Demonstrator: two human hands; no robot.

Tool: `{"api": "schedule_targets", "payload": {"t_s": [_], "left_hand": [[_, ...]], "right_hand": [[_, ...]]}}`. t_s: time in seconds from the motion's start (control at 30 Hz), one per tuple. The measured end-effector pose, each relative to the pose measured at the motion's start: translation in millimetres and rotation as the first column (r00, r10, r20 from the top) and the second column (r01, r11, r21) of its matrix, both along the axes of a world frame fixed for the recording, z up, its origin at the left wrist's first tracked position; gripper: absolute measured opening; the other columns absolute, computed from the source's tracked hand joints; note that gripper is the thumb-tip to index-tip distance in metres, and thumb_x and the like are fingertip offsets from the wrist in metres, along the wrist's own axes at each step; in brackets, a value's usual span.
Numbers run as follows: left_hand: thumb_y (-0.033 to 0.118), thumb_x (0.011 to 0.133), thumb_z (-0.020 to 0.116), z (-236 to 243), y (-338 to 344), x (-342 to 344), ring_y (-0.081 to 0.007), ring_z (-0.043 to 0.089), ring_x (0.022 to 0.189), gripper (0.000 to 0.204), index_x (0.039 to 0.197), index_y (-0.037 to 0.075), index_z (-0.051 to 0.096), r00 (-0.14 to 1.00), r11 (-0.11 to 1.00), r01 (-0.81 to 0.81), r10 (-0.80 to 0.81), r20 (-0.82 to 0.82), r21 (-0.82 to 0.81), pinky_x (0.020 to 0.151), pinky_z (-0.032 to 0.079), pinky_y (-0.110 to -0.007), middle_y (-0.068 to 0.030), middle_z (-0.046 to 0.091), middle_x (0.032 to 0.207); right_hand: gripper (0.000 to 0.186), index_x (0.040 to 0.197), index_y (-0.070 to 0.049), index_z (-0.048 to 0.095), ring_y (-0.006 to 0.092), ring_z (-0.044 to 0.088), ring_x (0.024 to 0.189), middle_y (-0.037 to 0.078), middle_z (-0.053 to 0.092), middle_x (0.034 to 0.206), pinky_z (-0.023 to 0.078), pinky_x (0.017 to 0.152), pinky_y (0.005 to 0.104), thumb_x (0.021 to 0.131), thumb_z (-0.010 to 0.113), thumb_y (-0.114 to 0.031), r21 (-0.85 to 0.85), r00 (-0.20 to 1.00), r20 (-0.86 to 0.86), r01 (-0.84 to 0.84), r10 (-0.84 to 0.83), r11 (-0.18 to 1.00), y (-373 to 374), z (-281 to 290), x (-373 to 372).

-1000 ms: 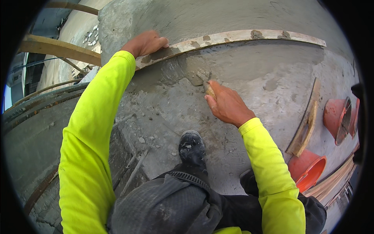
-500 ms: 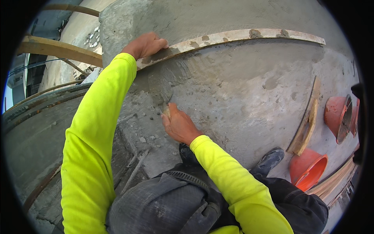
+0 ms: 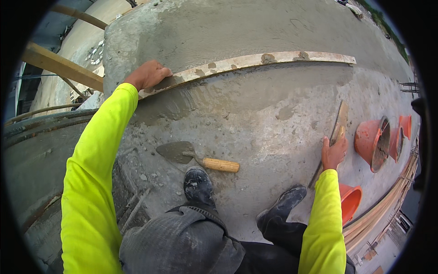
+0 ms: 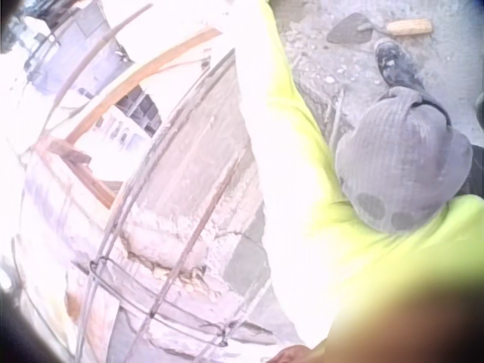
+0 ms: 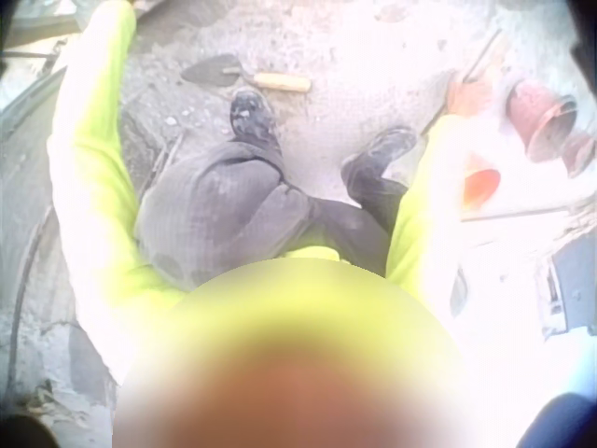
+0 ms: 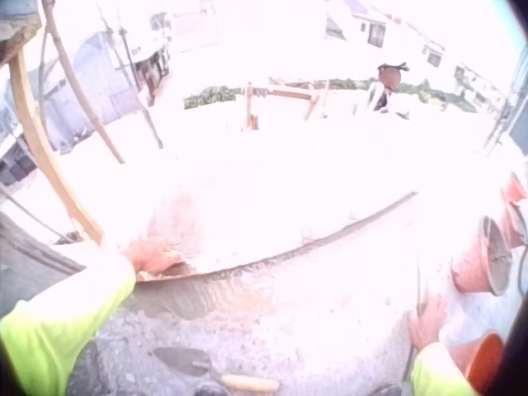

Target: The person selects a wooden plank from a pile and uses it as a straightedge to level wet concrete on a rooftop. They scoop mortar from a bucket with a trowel, apply it along the plank, and repeatedly drag the plank to smooth the surface.

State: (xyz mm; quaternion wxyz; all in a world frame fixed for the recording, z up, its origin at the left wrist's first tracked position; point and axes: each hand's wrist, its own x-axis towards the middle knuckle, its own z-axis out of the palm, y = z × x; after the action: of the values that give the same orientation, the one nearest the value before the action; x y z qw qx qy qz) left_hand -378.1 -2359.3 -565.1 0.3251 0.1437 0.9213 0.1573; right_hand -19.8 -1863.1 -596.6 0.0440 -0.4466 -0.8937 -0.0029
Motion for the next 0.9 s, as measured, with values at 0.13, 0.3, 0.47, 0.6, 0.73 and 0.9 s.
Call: {"api": "schedule_targets", "payload": {"t_s": [0.13,0.3,0.47,0.6,0.73,0.9], "left_hand": [[0.035,0.09,0.056,0,2,1,-0.0351,0.069,0.084,0.045,0.099,-0.005,0.073,1.0,0.999,0.012,-0.012,-0.004,0.046,0.083,0.051,-0.04,-0.0244,0.073,0.095],[0.037,0.095,0.057,4,4,3,-0.0267,0.072,0.085,0.044,0.109,0.001,0.077,1.0,0.994,-0.001,0.002,0.013,-0.108,0.086,0.053,-0.033,-0.0178,0.077,0.1],[0.038,0.096,0.057,5,2,6,-0.0287,0.072,0.085,0.045,0.108,-0.001,0.077,1.0,1.0,0.013,-0.013,0.025,-0.026,0.086,0.053,-0.035,-0.0187,0.076,0.102],[0.039,0.095,0.059,3,0,2,-0.0286,0.071,0.089,0.046,0.107,-0.001,0.077,0.998,0.998,-0.04,0.042,0.039,-0.056,0.088,0.052,-0.035,-0.0177,0.077,0.103],[0.042,0.093,0.06,1,-1,1,-0.0302,0.071,0.091,0.049,0.106,-0.001,0.077,0.997,0.998,-0.055,0.054,0.056,0.018,0.089,0.052,-0.036,-0.018,0.076,0.104],[0.044,0.092,0.06,8,5,0,-0.0301,0.071,0.093,0.049,0.105,-0.001,0.078,0.997,0.999,-0.046,0.045,0.057,0.007,0.09,0.052,-0.037,-0.0187,0.076,0.105]], "right_hand": [[0.067,0.146,-0.008,0.046,0.0415,0.051,0.13,0.023,0.051,0.142,0.042,0.104,0.0546,0.09,0.073,-0.031,0.028,0.994,0.108,0.001,-0.004,1.0,66,-18,62],[0.043,0.128,-0.004,0.055,0.0419,0.068,0.097,0.024,0.069,0.105,0.051,0.087,0.0459,0.093,0.069,-0.025,-0.345,0.986,-0.161,-0.106,0.053,0.932,59,-30,65],[0.04,0.124,-0.005,0.057,0.0432,0.068,0.091,0.023,0.069,0.102,0.054,0.079,0.0452,0.093,0.072,-0.025,-0.501,0.742,-0.162,-0.63,0.65,0.593,-5,-11,25],[0.045,0.129,-0.008,0.054,0.0424,0.069,0.089,0.022,0.067,0.104,0.057,0.077,0.0471,0.093,0.072,-0.027,-0.645,0.438,-0.115,-0.716,0.892,0.268,-52,16,-26],[0.044,0.131,-0.009,0.051,0.0411,0.069,0.087,0.021,0.065,0.1,0.058,0.074,0.0481,0.095,0.068,-0.028,-0.652,0.282,-0.114,-0.744,0.953,0.142,-124,18,-75],[0.029,0.116,-0.006,0.053,0.0404,0.071,0.089,0.023,0.068,0.1,0.057,0.075,0.0496,0.094,0.065,-0.021,-0.626,0.119,-0.243,-0.778,0.963,-0.062,-253,-10,-141]]}}
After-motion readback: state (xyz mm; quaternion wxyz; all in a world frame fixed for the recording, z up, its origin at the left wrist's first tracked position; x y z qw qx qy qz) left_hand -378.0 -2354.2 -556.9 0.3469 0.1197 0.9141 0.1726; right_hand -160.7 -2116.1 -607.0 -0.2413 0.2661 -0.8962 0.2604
